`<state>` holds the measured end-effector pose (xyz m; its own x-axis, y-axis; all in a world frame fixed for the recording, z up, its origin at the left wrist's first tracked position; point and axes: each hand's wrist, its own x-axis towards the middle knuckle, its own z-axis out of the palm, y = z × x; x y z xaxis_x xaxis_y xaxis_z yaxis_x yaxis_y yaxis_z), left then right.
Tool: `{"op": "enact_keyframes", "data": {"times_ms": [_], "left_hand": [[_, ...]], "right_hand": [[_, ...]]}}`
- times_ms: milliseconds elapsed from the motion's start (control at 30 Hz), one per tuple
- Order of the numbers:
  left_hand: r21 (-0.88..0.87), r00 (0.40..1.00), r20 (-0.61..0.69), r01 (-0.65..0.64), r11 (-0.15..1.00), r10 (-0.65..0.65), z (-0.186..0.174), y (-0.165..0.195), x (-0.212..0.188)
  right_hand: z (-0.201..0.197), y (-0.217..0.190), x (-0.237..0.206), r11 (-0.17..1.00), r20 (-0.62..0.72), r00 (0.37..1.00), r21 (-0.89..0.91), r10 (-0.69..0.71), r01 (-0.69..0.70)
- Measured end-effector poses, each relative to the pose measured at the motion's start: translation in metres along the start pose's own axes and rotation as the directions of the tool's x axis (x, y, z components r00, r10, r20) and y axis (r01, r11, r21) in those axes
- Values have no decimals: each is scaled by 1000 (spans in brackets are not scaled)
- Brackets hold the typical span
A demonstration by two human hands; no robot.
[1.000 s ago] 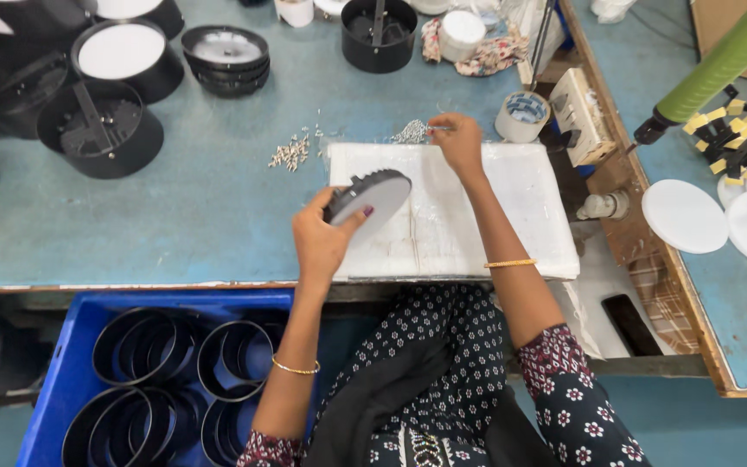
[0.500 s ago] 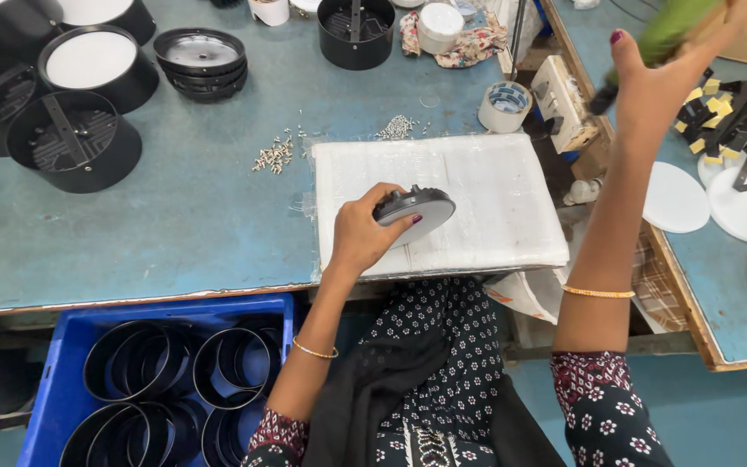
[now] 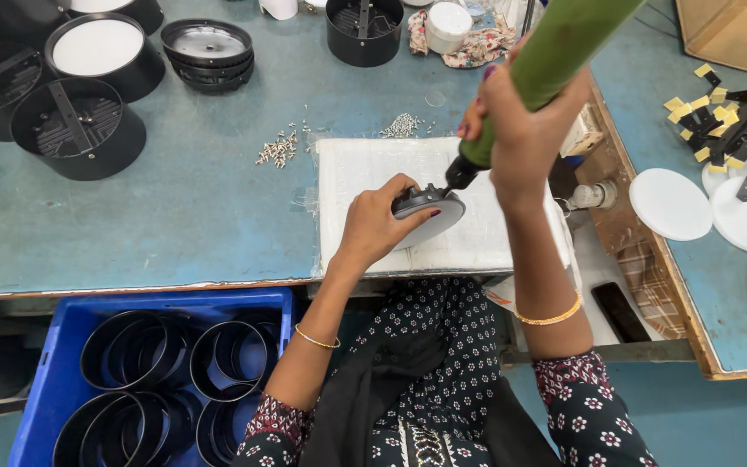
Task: The person uses a green pneumatic screwdriver to fasten screws into black cylindrical plastic housings. She repeatedly picks up housings from a blue crate, drives screws into them, and places the finished units on the table.
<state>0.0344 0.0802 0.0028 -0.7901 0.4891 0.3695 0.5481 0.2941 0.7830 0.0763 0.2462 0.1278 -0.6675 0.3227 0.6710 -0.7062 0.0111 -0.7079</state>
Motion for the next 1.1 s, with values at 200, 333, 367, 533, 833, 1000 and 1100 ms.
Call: {"op": "enact_keyframes", "data": {"times_ms": [200,333,367,533,833,1000,1100], "left_hand": [[-17,1000,13,4,1000,-4,0,0,-2],[-16,1000,14,-23,1000,23,0,0,-3],[-14,1000,14,-27,1000,27,0,0,-3],[-11,999,6,-32,999,33,0,2,-3],[-17,999,7,-33,999,33,-1,1,-6],[-25,1000,4,-23,999,23,0,-1,-6],[-23,1000,9,-14,1000,14,0,-1,-6]], "right_hand": [[12,5,-5,1000,-44,999,-14,-21,21],[11,11,-5,1000,-59,998,-4,13,-13],[11,12,-6,1000,-61,998,7,19,-19],[11,14,-6,999,-58,998,30,37,-35],[10,17,-11,999,-44,998,33,40,-38],[14,22,-19,999,-62,997,-28,-36,34],[12,23,-19,1000,-46,999,-4,-19,18]]}}
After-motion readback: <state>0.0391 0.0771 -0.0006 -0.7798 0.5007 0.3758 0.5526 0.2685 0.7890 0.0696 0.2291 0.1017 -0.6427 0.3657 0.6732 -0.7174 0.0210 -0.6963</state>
